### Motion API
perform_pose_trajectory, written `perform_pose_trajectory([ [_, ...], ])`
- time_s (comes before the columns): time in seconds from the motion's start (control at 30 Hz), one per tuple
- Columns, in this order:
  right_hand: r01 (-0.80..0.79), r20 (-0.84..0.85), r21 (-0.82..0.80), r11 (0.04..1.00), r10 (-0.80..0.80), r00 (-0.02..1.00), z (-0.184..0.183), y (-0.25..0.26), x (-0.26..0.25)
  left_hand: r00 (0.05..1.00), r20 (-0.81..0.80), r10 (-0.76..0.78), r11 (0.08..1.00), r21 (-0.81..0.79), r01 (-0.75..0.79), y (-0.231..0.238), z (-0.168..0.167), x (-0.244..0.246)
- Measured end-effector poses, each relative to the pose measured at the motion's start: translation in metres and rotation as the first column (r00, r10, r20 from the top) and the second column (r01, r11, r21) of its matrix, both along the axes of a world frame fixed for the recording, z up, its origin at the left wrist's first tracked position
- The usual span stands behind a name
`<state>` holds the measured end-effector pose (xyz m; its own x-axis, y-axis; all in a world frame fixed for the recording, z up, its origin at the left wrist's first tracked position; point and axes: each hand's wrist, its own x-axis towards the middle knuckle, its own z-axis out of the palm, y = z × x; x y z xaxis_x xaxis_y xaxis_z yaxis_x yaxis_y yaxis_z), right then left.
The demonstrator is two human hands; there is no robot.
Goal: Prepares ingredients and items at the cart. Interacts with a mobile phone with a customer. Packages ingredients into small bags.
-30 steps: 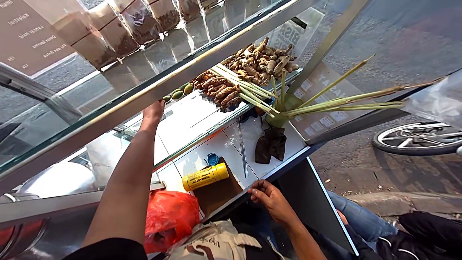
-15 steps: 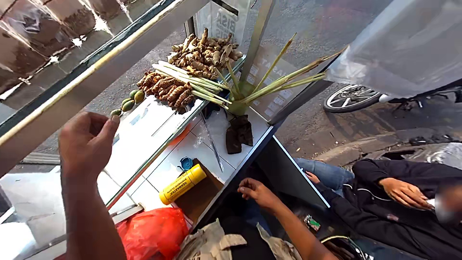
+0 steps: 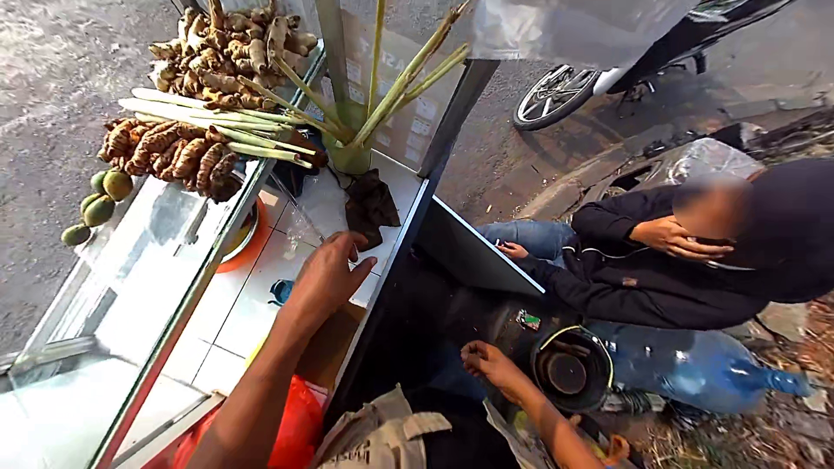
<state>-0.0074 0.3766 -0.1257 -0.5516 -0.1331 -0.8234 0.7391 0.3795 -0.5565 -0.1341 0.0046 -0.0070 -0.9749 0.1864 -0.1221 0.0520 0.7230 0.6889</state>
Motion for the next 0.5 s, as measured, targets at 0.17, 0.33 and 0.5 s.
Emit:
perform_pose_trajectory([
  [0.17, 0.012, 0.104, -0.006, 1.000, -0.012, 0.995, -0.024, 0.023, 0.033, 0.855, 0.310, -0.416, 0.909, 0.138, 0.392, 0.057, 0.004, 0.058],
  [0.33, -0.212, 0.077, -0.006, 0.977, 0.212, 0.974, -0.014, 0.007, 0.019, 0.768, 0.371, -0.522, 0.850, 0.296, 0.435, 0.092, -0.013, 0.139],
  [0.5, -0.477, 0.003, -0.012, 0.879, 0.477, 0.879, -0.015, -0.010, -0.012, 0.900, 0.366, -0.235, 0.952, 0.272, 0.137, 0.077, 0.005, 0.213],
])
